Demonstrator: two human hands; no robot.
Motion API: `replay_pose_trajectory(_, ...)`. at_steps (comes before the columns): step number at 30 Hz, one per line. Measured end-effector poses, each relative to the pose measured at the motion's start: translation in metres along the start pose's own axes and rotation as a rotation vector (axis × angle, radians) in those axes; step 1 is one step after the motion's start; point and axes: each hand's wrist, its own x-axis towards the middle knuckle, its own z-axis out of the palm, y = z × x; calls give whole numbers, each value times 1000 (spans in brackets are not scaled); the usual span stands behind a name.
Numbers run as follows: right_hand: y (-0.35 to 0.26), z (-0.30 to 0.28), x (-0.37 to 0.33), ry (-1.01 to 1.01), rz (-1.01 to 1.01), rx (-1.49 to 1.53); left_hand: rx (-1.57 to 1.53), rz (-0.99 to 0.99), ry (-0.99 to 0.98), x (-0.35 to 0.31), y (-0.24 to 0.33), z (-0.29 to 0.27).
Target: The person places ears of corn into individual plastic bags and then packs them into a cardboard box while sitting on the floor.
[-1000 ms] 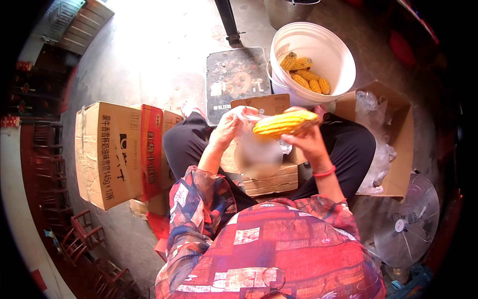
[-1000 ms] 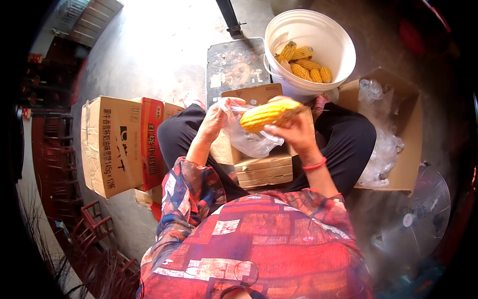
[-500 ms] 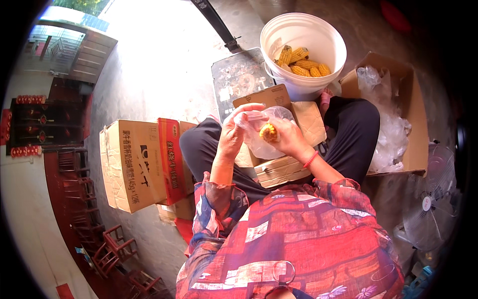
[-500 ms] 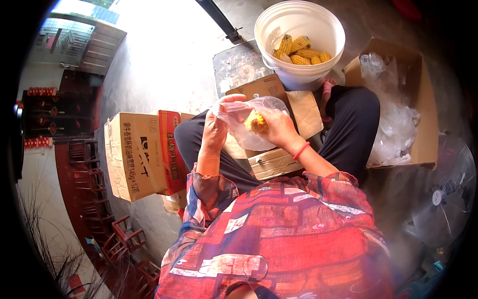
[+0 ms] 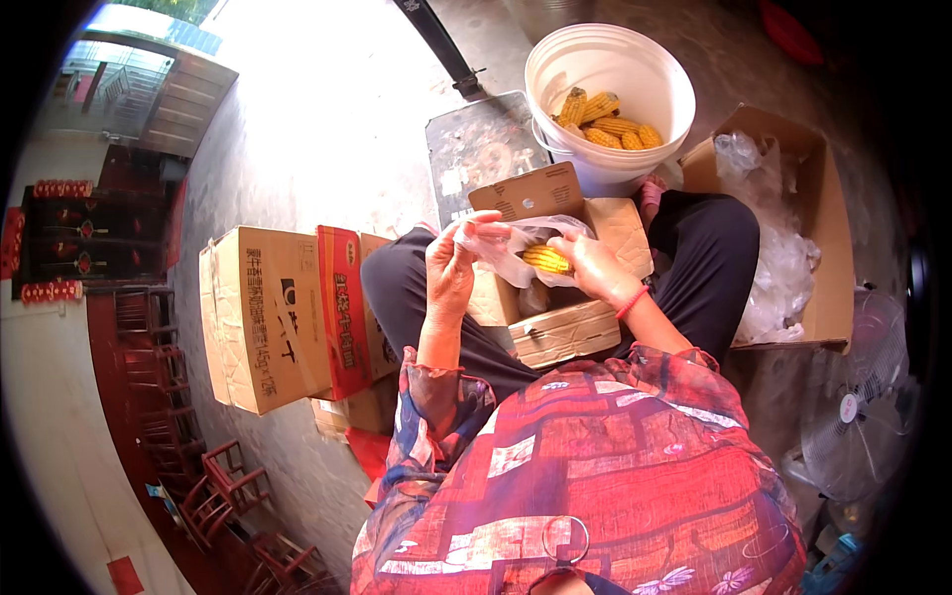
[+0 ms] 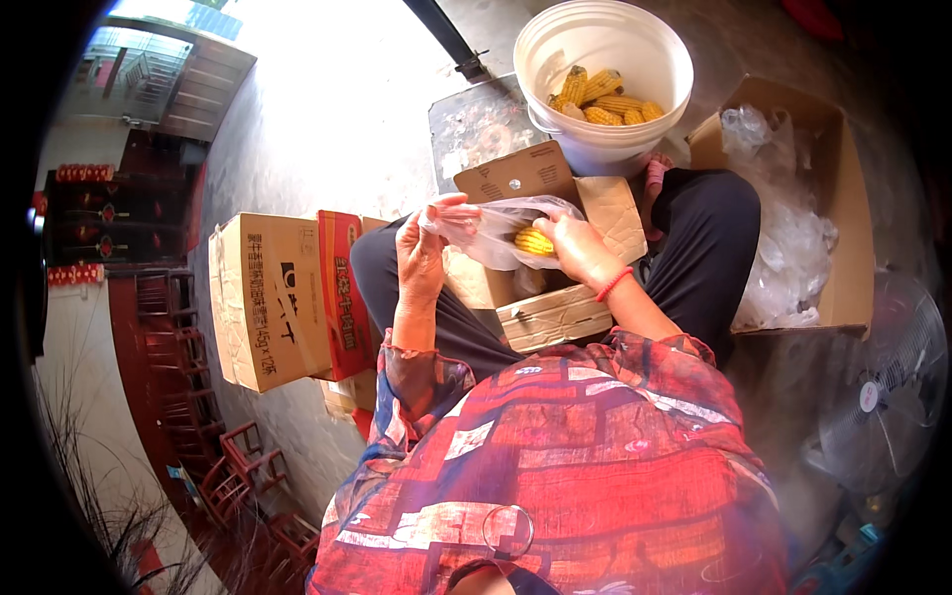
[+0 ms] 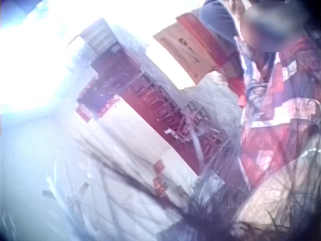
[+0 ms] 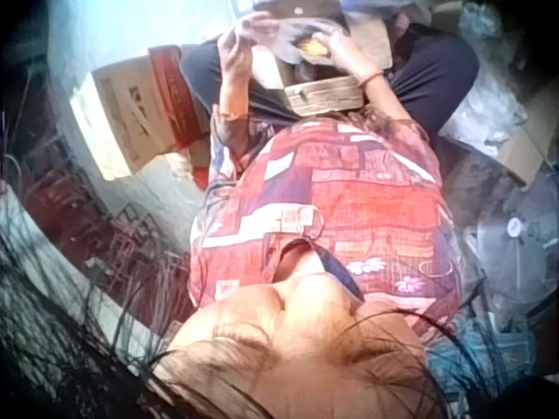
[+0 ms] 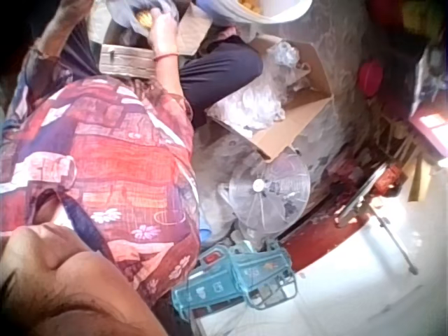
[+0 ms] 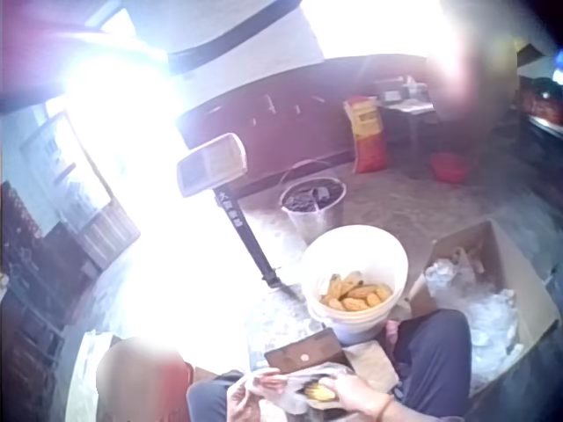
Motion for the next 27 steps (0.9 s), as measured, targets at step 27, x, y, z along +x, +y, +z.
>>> replay_pose_trajectory(27, -57, -144, 30, 105, 251, 1080, 11, 2, 217, 12, 16, -8)
